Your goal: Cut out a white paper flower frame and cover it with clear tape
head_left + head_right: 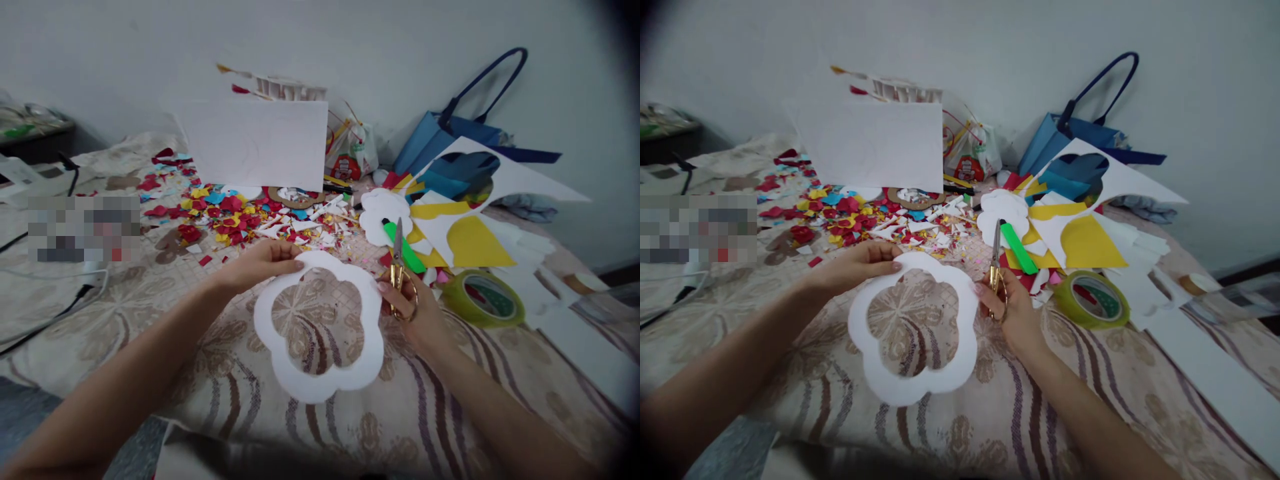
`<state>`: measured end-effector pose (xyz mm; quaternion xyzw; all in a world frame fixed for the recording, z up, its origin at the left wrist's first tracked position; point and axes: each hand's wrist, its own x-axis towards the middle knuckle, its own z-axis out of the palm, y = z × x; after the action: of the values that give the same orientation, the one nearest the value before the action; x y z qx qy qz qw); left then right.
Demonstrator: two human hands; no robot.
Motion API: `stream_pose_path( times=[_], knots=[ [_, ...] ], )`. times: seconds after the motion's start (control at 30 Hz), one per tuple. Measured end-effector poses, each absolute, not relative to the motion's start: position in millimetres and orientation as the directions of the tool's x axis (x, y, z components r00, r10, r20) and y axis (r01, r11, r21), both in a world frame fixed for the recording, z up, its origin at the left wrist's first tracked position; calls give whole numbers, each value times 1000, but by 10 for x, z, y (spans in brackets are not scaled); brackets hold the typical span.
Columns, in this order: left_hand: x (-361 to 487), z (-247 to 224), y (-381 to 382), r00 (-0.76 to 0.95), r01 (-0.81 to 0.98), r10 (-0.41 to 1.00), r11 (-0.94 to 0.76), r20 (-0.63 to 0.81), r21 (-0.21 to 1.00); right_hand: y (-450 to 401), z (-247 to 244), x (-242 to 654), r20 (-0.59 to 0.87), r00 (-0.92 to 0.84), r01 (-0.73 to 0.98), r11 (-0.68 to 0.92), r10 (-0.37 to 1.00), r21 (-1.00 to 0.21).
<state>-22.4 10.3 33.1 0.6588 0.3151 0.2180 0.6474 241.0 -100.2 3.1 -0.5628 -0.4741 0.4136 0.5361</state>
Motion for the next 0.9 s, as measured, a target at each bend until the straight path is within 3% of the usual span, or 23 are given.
stream_pose_path(
  times=[0.1,0.17,0.27,0.37,0.6,0.9],
  knots=[
    [-231,328,96,687,167,711,46,-150,985,-997,102,2469,85,149,171,58,985,-983],
    [-234,317,93,702,182,695,34,-154,983,-1005,167,2511,136,85,330,101,987,-939],
    [-231,295,91,735,199,660,6,-154,980,-1041,270,2531,186,-31,655,160,982,-739],
    [-222,284,90,766,210,625,-18,-153,978,-1084,354,2490,146,-141,841,197,979,-503],
    [-217,299,89,794,231,581,-17,-178,973,-1120,401,2420,150,-223,923,258,963,-286],
    [-227,325,93,813,200,560,-11,-159,980,-1118,367,2421,140,-249,925,278,958,-258]
  ],
)
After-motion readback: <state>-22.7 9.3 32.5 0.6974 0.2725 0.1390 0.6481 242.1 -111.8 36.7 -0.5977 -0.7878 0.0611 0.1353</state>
